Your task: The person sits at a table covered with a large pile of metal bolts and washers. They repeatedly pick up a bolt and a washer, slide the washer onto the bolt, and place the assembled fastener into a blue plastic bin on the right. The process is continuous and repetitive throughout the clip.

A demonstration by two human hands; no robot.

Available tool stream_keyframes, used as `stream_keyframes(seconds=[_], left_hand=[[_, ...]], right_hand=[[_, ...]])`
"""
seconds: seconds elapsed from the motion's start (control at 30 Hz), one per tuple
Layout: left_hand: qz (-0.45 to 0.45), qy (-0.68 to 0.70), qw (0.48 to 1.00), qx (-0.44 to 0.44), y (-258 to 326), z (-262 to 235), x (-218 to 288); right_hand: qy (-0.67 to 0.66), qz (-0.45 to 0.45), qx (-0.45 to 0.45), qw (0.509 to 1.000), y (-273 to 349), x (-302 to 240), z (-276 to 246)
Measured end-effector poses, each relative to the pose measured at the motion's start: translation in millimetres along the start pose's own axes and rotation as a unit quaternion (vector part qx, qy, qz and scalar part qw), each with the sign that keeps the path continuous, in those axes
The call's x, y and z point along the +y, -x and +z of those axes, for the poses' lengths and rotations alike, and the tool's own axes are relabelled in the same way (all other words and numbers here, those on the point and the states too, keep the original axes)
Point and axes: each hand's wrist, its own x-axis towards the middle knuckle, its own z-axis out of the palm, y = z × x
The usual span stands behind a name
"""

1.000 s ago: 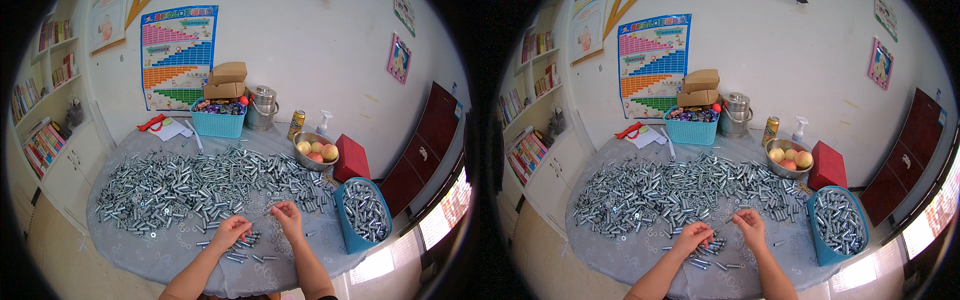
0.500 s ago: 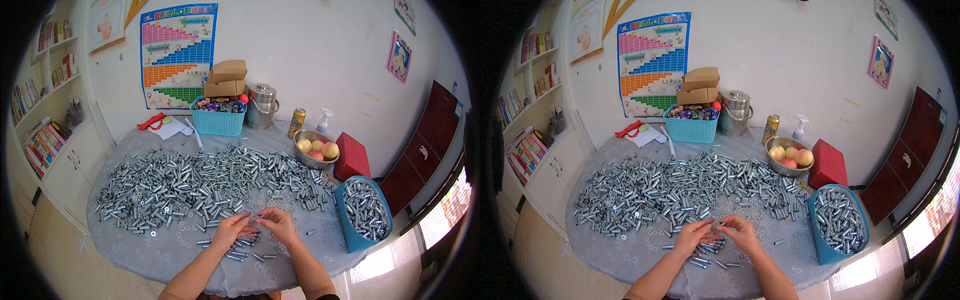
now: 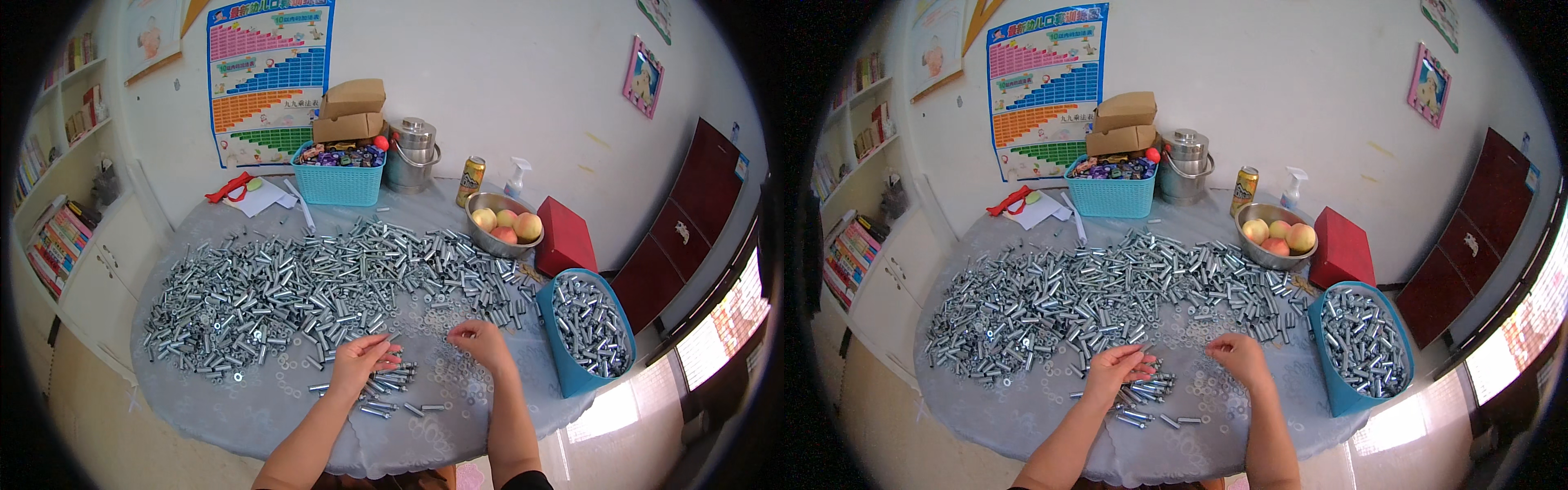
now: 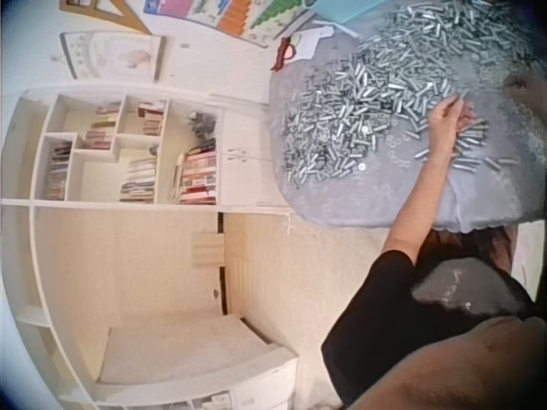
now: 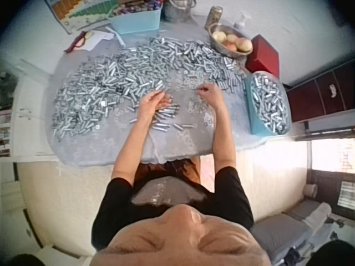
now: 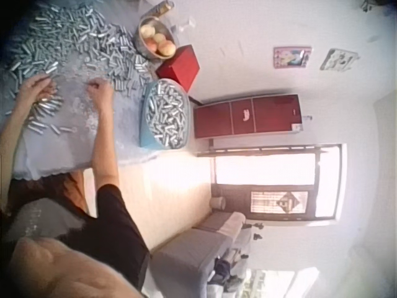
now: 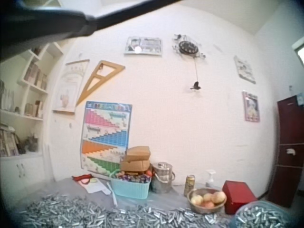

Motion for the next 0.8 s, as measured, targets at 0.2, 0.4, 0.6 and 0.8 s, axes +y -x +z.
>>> stream_keyframes(seconds=[0.2,0.4,0.6,0.8], left_hand=[[-0.007,-0.008,1.000,-0.001,-2.2,-1.2,-3.9],[-0.015,-0.015,1.000,-0.007,-2.6,-2.3,-5.1],[-0.026,-0.016,1.000,-0.001,-2.7,-2.7,-6.1],[-0.029,-0.013,0.999,-0.001,-3.3,-2.5,-7.6]], right_hand=[[0.129,0.008,-0.149,0.980,4.9,-1.6,-0.7],[0.207,-0.031,-0.146,0.967,6.6,-8.0,6.9],[0.139,-0.001,-0.159,0.978,6.4,-9.8,8.3],[0.098,-0.045,-0.180,0.978,5.6,-6.9,19.6]])
